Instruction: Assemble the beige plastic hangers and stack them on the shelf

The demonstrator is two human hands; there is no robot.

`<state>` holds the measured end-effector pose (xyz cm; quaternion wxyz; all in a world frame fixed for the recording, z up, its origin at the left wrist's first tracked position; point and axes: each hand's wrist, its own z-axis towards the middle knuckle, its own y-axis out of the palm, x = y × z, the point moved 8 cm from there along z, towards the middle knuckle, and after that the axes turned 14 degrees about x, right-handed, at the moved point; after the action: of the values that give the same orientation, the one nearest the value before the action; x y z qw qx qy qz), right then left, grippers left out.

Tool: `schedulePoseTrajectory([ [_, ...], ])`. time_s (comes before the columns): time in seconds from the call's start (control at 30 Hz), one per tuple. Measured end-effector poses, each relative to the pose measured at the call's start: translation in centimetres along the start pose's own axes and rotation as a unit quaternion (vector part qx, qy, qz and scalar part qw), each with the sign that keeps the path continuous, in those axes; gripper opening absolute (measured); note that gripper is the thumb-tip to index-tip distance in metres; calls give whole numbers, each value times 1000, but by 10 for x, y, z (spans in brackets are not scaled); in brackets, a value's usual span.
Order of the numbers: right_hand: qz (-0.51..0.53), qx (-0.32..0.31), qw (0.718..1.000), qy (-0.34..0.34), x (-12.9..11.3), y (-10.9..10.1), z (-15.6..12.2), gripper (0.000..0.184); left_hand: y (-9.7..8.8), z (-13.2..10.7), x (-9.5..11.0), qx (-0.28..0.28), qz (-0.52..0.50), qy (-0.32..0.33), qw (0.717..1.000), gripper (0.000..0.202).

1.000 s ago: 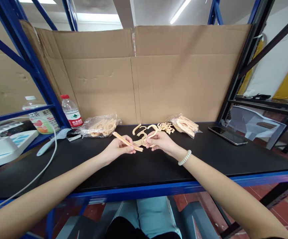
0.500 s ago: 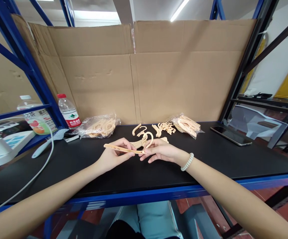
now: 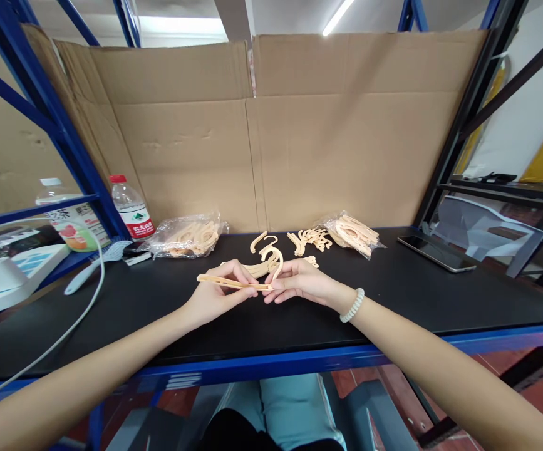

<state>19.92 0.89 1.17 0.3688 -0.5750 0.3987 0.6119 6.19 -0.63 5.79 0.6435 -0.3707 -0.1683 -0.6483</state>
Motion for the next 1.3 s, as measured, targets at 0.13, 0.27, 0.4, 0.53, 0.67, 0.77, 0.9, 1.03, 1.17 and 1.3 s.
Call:
schedulePoseTrajectory([
  [0.13, -15, 12, 1000, -18, -2, 2, -1, 34, -1, 1, 4, 9, 16, 9, 1000, 20],
  [0.27, -24, 29, 999, -32, -1, 1, 0, 35, -1, 1, 0, 16, 24, -10, 1000, 23],
  [0.4, -24, 35, 998, -47, -2, 2, 0, 35, 2, 0, -5, 12, -32, -50, 998, 25],
  [0.53, -36, 30, 997, -63, -3, 7, -1, 34, 7, -3, -11, -4, -105, -95, 990, 28],
  [0.67, -33, 24, 997, -64, -2, 9, -1, 34, 9, -4, -13, -1, -116, -110, 987, 30],
  [0.77, -19, 14, 997, -67, -2, 10, -1, 32, 7, -2, -12, 18, -121, -112, 986, 30],
  [0.9, -7, 16, 998, -64, -5, 10, -2, 30, 5, -1, -11, 33, -140, -120, 982, 30],
  [1.03, 2, 12, 998, -67, -7, 11, -3, 29, 6, -1, -11, 33, -163, -128, 978, 30],
  [1.17, 9, 3, 997, -72, -8, 12, -4, 26, 7, -1, -13, 31, -192, -153, 969, 31],
  [1.3, 19, -3, 997, -76, -9, 13, -5, 25, 8, -2, -15, 33, -206, -184, 961, 32],
])
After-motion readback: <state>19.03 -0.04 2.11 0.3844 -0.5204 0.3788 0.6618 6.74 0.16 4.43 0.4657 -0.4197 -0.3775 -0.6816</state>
